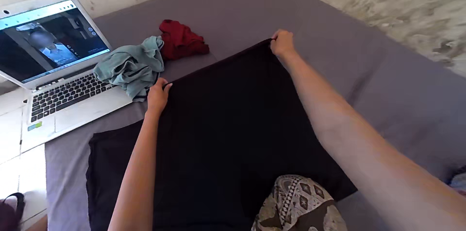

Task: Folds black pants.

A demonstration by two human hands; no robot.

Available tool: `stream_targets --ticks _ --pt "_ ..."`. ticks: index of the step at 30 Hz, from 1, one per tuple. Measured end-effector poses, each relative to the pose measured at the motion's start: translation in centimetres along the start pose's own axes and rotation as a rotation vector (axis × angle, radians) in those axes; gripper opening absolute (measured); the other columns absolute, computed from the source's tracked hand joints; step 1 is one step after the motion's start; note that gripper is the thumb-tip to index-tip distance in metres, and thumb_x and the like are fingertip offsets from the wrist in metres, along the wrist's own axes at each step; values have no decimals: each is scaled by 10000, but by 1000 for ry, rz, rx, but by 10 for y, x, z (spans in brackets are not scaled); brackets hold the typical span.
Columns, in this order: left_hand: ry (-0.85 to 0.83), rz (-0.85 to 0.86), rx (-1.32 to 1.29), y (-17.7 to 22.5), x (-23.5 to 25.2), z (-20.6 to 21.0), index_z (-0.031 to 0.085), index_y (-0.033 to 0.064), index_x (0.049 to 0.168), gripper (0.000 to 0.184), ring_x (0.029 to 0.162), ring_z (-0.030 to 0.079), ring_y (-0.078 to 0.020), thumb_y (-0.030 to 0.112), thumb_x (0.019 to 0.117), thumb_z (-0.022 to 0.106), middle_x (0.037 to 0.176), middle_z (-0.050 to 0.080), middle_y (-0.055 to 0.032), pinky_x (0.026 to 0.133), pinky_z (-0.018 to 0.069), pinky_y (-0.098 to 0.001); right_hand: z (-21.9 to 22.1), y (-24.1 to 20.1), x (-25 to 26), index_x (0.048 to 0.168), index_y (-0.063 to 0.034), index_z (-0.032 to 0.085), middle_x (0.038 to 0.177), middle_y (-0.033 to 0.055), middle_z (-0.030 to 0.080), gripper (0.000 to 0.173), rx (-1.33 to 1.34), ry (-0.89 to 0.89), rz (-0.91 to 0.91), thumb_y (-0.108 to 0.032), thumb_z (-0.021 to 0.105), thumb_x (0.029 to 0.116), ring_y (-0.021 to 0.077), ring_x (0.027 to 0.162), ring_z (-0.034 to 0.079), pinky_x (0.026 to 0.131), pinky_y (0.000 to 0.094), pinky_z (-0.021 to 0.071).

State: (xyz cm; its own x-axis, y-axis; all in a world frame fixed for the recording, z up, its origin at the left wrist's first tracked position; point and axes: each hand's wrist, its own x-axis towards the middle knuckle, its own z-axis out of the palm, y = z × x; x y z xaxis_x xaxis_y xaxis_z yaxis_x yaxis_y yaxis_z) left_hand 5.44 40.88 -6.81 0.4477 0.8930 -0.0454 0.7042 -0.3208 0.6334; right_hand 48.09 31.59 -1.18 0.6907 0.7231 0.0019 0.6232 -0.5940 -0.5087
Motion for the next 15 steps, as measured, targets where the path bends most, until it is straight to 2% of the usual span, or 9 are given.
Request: stream_targets --ticks 2,4,6,7,8,10,12,14,15 --pt "-4 -77 39 -2 1 5 579 -82 1298 357 1160 616 -522 198 1088 506 1193 648 -340 1000 439 -677 16 -4 -5 1341 136 509 1331 393 550 340 14 5 -47 16 481 1025 529 1284 539 1051 654 426" --pt "9 -79 14 -4 0 10 565 -80 1324 370 1158 618 -519 199 1090 501 1195 651 -333 1001 444 -665 33 4 -4 1440 123 434 1445 385 471 410 47 -19 -138 6 470 1049 515 1357 482 1123 603 391" --pt "44 -47 -70 -8 -8 10 497 -105 1380 451 1140 623 -510 245 1096 490 1191 642 -344 996 461 -641 49 18 -9 1540 115 298 1598 389 244 538 83 -60 -200 11 475 1043 528 1485 293 1209 584 287" --pt "56 -54 -92 -11 -15 6 459 -110 1408 496 1162 613 -499 282 1104 464 1228 625 -342 1011 458 -627 56 26 -16 1561 111 251 1626 389 157 574 84 -50 -225 0 475 1044 544 1501 240 1215 596 266" --pt "73 -58 -67 -17 -22 0 440 -109 1421 526 1181 604 -486 315 1110 436 1266 607 -335 1021 455 -622 60 35 -27 1573 105 227 1638 383 115 589 88 -19 -251 -18 469 1050 556 1504 216 1216 616 252" --pt "164 -57 86 -41 -48 -21 483 -101 1403 516 1241 566 -503 316 1105 432 1321 583 -333 1038 417 -674 58 60 -64 1587 76 230 1648 360 131 589 95 59 -314 -86 456 1068 567 1490 237 1179 696 252" --pt "339 -100 217 -70 -88 -49 569 -98 1316 407 1220 555 -533 223 1079 487 1270 602 -345 1001 384 -713 46 97 -112 1585 45 278 1640 337 206 576 74 138 -357 -164 449 1076 540 1498 251 1182 691 262" --pt "481 -289 270 -92 -137 -76 587 -106 1278 366 1204 568 -528 171 1074 460 1242 611 -352 1006 397 -690 29 136 -171 1567 69 309 1619 365 232 579 32 167 -357 -216 421 1075 554 1501 229 1215 647 240" --pt "500 -435 257 -99 -158 -87 575 -112 1297 399 1244 546 -528 197 1086 436 1277 593 -362 1035 387 -679 18 154 -201 1557 105 296 1609 398 209 592 11 159 -332 -214 414 1072 588 1495 197 1222 652 207"
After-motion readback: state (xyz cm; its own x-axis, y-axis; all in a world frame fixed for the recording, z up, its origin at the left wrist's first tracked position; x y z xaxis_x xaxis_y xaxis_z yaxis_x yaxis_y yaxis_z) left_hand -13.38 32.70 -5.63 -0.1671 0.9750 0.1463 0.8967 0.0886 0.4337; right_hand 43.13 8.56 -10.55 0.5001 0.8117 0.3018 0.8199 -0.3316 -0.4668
